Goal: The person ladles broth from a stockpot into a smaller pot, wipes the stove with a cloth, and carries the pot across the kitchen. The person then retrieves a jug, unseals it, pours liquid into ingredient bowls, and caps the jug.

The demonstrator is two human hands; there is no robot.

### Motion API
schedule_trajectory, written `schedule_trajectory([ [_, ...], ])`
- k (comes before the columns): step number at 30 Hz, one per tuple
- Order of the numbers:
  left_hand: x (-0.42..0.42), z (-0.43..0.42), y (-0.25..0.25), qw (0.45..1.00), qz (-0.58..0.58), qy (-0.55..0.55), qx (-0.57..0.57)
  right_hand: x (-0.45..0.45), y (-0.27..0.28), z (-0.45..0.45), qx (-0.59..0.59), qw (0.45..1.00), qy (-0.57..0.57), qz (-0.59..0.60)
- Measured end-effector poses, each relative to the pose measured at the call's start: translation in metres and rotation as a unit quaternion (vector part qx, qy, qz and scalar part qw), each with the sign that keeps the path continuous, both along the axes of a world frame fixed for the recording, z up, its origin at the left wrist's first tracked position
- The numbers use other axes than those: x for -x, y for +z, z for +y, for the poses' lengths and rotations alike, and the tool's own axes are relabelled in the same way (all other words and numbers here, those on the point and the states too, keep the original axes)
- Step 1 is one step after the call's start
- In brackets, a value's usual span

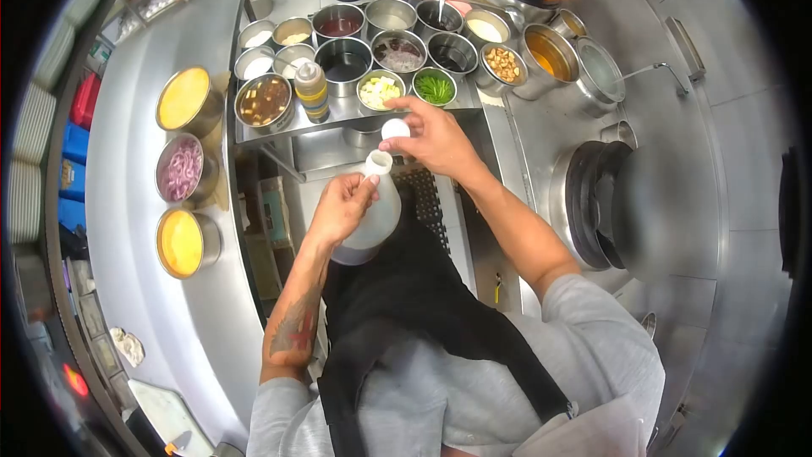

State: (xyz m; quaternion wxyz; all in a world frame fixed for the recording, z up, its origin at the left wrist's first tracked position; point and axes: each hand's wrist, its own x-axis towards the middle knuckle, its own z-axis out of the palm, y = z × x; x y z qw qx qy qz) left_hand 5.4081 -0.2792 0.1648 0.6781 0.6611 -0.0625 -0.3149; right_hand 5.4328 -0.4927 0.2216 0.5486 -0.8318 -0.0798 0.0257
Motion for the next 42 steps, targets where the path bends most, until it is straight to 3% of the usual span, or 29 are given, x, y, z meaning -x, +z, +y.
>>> schedule_trajectory([
  [1, 0.011, 0.007, -0.002, 1.000, -0.006, 0.003, 0.007, 0.006, 0.004, 0.007, -0.077, 0.995, 0.012, 0.056],
  [2, 0.022, 0.015, -0.005, 1.000, -0.016, 0.008, 0.002, 0.019, 0.009, 0.009, -0.040, 0.987, 0.056, 0.147],
  [6, 0.059, 0.036, -0.004, 0.999, -0.026, 0.012, -0.033, 0.055, -0.001, 0.036, 0.057, 0.990, 0.076, 0.107],
  [8, 0.074, 0.045, -0.005, 0.999, -0.016, -0.009, -0.044, 0.072, -0.003, 0.039, 0.191, 0.972, 0.125, -0.060],
  [20, 0.106, 0.038, -0.009, 0.995, -0.049, -0.077, -0.047, 0.143, 0.021, 0.018, 0.220, 0.956, 0.171, 0.090],
  [22, 0.106, 0.032, -0.005, 0.993, -0.058, -0.092, -0.044, 0.140, 0.036, 0.010, 0.285, 0.940, 0.178, 0.054],
  [26, 0.105, 0.015, 0.005, 0.990, -0.076, -0.113, -0.025, 0.138, 0.051, 0.002, 0.263, 0.950, 0.154, -0.067],
  [30, 0.103, 0.008, 0.009, 0.986, -0.096, -0.135, -0.027, 0.147, 0.056, -0.006, 0.262, 0.944, 0.197, -0.049],
  [33, 0.101, 0.004, 0.010, 0.983, -0.075, -0.164, -0.045, 0.146, 0.057, -0.022, 0.292, 0.913, 0.275, -0.073],
  [35, 0.100, 0.003, 0.015, 0.965, -0.140, -0.200, -0.099, 0.151, 0.057, -0.025, 0.334, 0.842, 0.366, -0.215],
  [36, 0.101, 0.002, 0.017, 0.964, -0.139, -0.204, -0.099, 0.152, 0.056, -0.026, 0.319, 0.836, 0.372, -0.247],
  [40, 0.103, -0.004, 0.002, 0.966, -0.155, -0.184, -0.095, 0.163, 0.034, -0.013, 0.390, 0.878, 0.255, -0.112],
  [42, 0.103, -0.006, -0.009, 0.970, -0.156, -0.156, -0.102, 0.152, 0.009, -0.006, 0.506, 0.841, 0.191, 0.016],
])
